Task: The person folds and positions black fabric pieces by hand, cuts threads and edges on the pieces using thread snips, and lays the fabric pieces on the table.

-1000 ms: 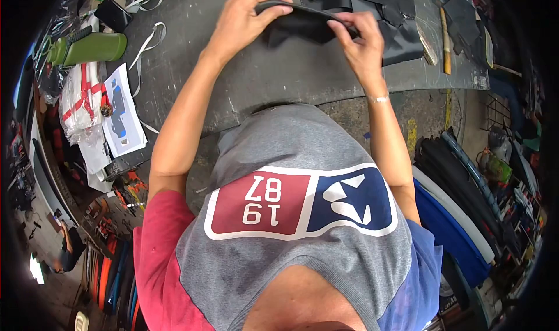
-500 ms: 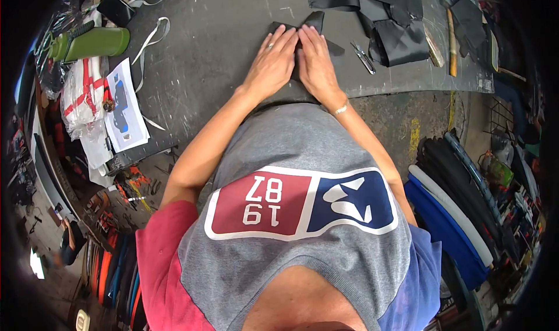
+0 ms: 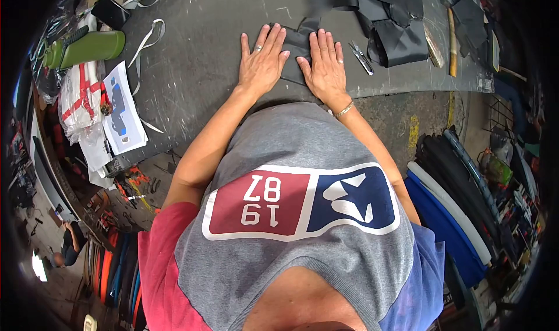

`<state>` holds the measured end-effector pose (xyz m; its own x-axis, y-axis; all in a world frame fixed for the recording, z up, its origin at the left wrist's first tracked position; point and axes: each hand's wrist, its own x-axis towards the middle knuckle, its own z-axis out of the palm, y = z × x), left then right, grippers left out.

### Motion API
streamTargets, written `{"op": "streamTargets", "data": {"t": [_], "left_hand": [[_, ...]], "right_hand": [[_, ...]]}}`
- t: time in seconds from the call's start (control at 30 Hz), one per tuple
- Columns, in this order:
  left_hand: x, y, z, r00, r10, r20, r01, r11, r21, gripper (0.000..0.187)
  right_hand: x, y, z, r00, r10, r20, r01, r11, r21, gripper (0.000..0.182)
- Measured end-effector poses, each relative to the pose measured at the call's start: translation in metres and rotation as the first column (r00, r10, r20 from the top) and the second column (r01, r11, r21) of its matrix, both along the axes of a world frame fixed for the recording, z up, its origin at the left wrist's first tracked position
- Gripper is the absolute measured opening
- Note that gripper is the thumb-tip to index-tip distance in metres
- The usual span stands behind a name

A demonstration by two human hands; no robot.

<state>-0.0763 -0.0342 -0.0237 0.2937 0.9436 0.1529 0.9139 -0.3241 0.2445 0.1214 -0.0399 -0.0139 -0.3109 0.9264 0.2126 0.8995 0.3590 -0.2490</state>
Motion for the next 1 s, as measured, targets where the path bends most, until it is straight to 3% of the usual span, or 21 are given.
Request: {"op": "streamTargets", "data": {"t": [0.1, 0.13, 0.23, 0.3, 0.37, 0.4, 0.47, 0.5, 0.53, 0.63, 0.7, 0.77, 0.8, 0.9, 0.93, 0.97, 1.0], "left_hand": [[-0.001, -0.001, 0.001, 1.000, 0.001, 0.004, -0.001, 1.000, -0.026, 0.056], [-0.001, -0.002, 0.001, 1.000, -0.002, -0.003, 0.002, 1.000, -0.027, 0.056], [-0.002, -0.001, 0.006, 0.999, -0.023, -0.030, 0.022, 0.999, -0.034, 0.058], [-0.003, -0.003, 0.010, 0.998, -0.042, -0.057, 0.039, 0.998, -0.056, 0.060], [-0.006, -0.003, 0.015, 0.984, 0.026, 0.179, -0.024, 1.000, -0.015, 0.063], [-0.008, -0.003, 0.021, 0.954, 0.054, 0.294, -0.057, 0.998, 0.001, 0.064], [-0.012, -0.009, 0.034, 0.854, 0.159, 0.495, -0.174, 0.985, -0.016, 0.068], [-0.015, -0.015, 0.043, 0.784, 0.204, 0.587, -0.226, 0.974, -0.037, 0.069], [-0.018, -0.022, 0.050, 0.700, 0.281, 0.657, -0.210, 0.960, -0.186, 0.065], [-0.016, -0.032, 0.057, 0.377, 0.552, 0.744, 0.179, 0.744, -0.643, 0.059], [-0.003, -0.034, 0.053, 0.268, 0.593, 0.760, 0.296, 0.700, -0.650, 0.059], [0.008, -0.031, 0.035, 0.151, 0.657, 0.738, 0.360, 0.659, -0.660, 0.060], [0.011, -0.026, 0.052, -0.018, 0.688, 0.726, 0.386, 0.674, -0.630, 0.053], [0.005, -0.013, 0.058, -0.302, 0.650, 0.698, 0.302, 0.759, -0.577, 0.040], [-0.003, -0.009, 0.054, -0.302, 0.664, 0.683, 0.275, 0.747, -0.605, 0.034], [-0.014, -0.006, 0.051, -0.180, 0.701, 0.691, 0.272, 0.710, -0.649, 0.036], [-0.027, -0.005, 0.048, -0.055, 0.728, 0.683, 0.259, 0.671, -0.694, 0.038]], "right_hand": [[0.001, 0.011, 0.014, 0.972, -0.048, -0.231, 0.023, 0.994, -0.109, 0.070], [-0.002, 0.016, 0.031, 0.982, -0.112, -0.151, 0.100, 0.992, -0.082, 0.073], [0.002, 0.037, 0.055, 0.906, -0.347, -0.241, 0.214, 0.869, -0.445, 0.079], [0.011, 0.045, 0.042, 0.899, -0.374, -0.226, 0.210, 0.824, -0.527, 0.078], [0.019, 0.054, 0.038, 0.887, -0.392, -0.242, 0.129, 0.715, -0.687, 0.079], [0.019, 0.052, 0.044, 0.836, -0.456, -0.306, 0.095, 0.670, -0.736, 0.057], [0.013, 0.045, 0.053, 0.336, -0.669, -0.663, -0.099, 0.675, -0.731, 0.038], [0.009, 0.042, 0.059, 0.010, -0.698, -0.716, -0.182, 0.703, -0.687, 0.030], [0.003, 0.043, 0.068, -0.251, -0.665, -0.704, -0.187, 0.747, -0.639, 0.017], [-0.002, 0.044, 0.062, -0.393, -0.611, -0.688, -0.192, 0.786, -0.588, 0.016], [-0.017, 0.037, 0.056, -0.432, -0.663, -0.611, -0.231, 0.737, -0.636, 0.016], [-0.034, 0.024, 0.058, -0.387, -0.698, -0.602, -0.328, 0.714, -0.618, 0.018], [-0.037, 0.015, 0.056, -0.327, -0.698, -0.637, -0.354, 0.715, -0.603, 0.020], [-0.030, 0.006, 0.052, -0.279, -0.661, -0.696, -0.396, 0.740, -0.544, 0.032], [-0.020, 0.008, 0.054, -0.342, -0.639, -0.690, -0.397, 0.763, -0.510, 0.038], [-0.007, 0.012, 0.056, -0.401, -0.616, -0.678, -0.400, 0.784, -0.475, 0.045], [0.009, 0.016, 0.056, -0.311, -0.669, -0.675, -0.315, 0.743, -0.591, 0.055]]}}
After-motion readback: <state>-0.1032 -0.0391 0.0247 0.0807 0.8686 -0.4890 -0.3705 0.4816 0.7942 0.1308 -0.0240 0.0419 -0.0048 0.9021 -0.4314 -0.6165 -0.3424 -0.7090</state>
